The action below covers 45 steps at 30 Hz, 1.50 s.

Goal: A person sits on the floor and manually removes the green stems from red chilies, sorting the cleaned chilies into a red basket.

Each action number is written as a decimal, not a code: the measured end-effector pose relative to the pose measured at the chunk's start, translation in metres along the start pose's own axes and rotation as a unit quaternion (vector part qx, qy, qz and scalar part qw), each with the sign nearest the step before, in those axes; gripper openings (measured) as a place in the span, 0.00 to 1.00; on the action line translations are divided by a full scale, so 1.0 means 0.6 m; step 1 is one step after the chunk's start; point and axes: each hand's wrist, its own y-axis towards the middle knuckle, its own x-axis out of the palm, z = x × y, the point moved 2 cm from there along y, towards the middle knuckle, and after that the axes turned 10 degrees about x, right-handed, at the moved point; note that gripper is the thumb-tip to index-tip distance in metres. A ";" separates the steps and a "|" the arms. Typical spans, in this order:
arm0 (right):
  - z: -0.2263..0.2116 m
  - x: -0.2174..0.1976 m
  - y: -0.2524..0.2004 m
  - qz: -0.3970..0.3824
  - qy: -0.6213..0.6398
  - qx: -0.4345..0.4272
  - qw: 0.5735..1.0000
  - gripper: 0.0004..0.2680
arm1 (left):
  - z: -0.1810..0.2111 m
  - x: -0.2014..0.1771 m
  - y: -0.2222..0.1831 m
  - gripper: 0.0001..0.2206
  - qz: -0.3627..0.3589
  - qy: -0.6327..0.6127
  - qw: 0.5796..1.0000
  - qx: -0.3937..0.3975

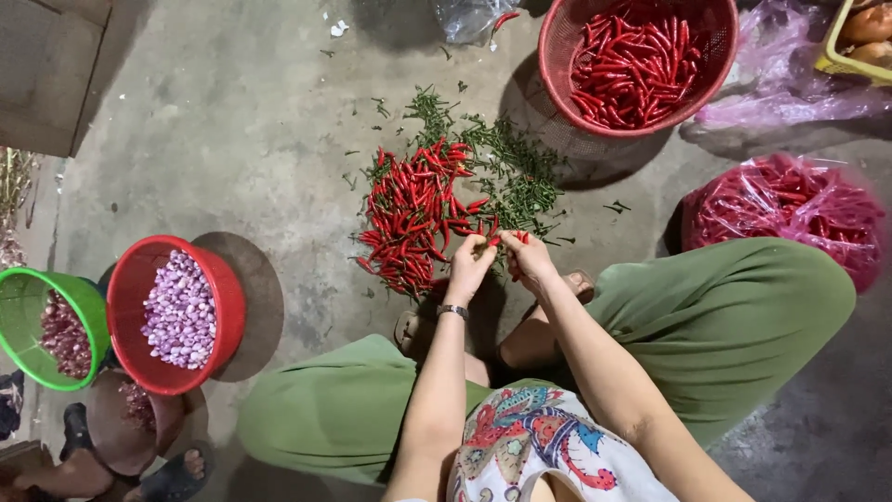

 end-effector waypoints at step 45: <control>-0.003 0.002 0.013 0.021 0.010 -0.016 1.000 0.06 | 0.040 0.019 0.011 0.10 0.047 -0.147 0.988 0.009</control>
